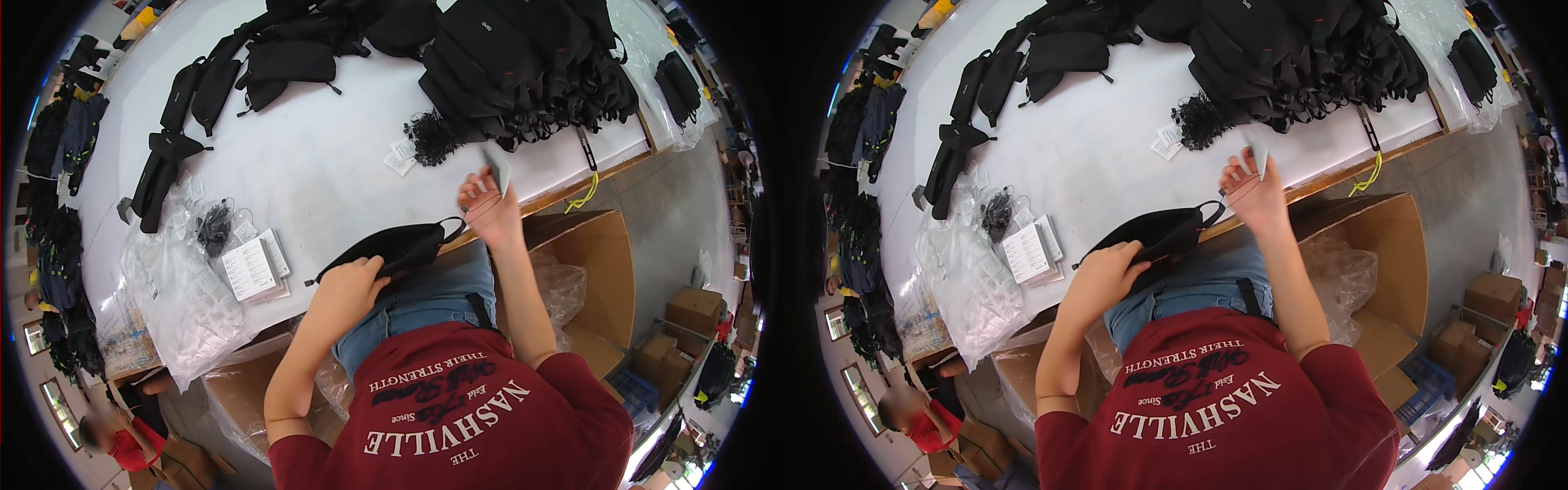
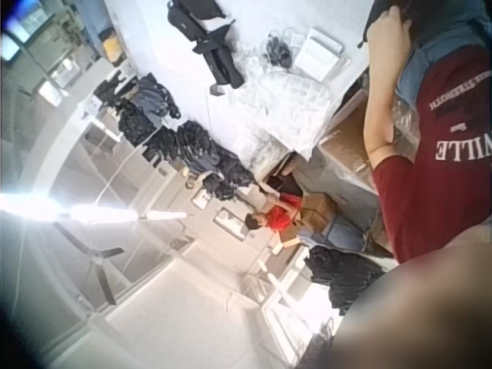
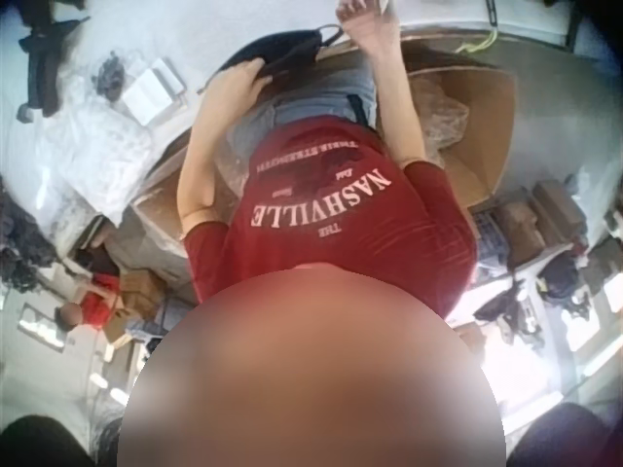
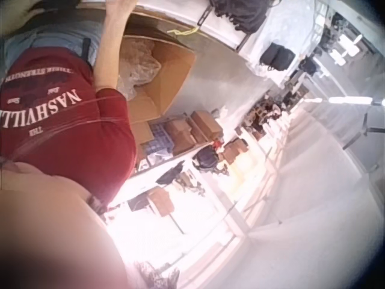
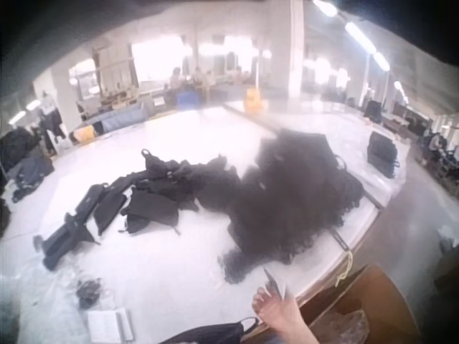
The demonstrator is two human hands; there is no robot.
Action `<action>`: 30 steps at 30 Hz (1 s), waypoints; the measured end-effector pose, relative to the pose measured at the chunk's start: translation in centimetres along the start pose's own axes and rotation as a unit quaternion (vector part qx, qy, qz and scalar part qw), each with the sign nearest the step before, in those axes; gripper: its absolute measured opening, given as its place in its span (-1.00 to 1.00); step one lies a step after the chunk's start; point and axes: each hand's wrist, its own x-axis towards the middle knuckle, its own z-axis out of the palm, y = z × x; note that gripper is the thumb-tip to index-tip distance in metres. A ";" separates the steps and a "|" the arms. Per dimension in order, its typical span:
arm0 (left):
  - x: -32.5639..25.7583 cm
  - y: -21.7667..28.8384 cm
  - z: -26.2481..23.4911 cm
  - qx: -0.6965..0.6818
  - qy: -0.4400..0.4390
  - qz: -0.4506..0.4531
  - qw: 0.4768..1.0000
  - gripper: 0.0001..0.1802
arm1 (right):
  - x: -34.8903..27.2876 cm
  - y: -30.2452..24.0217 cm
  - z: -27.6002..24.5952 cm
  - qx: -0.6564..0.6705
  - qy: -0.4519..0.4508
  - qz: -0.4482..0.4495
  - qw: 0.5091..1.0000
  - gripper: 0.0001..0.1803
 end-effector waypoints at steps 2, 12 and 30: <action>-0.2 0.2 0.9 0.002 -0.004 -0.001 1.000 -0.75 | 0.8 2.7 0.1 -0.062 0.023 0.054 0.996 -0.62; -0.6 0.1 2.5 -0.030 -0.046 0.021 0.998 -0.79 | 2.0 3.1 2.3 -0.279 0.284 -0.093 0.913 -0.74; -1.7 1.4 1.9 0.109 0.175 0.246 0.947 -0.79 | -6.5 3.1 6.0 -0.894 -0.292 0.094 0.327 -0.54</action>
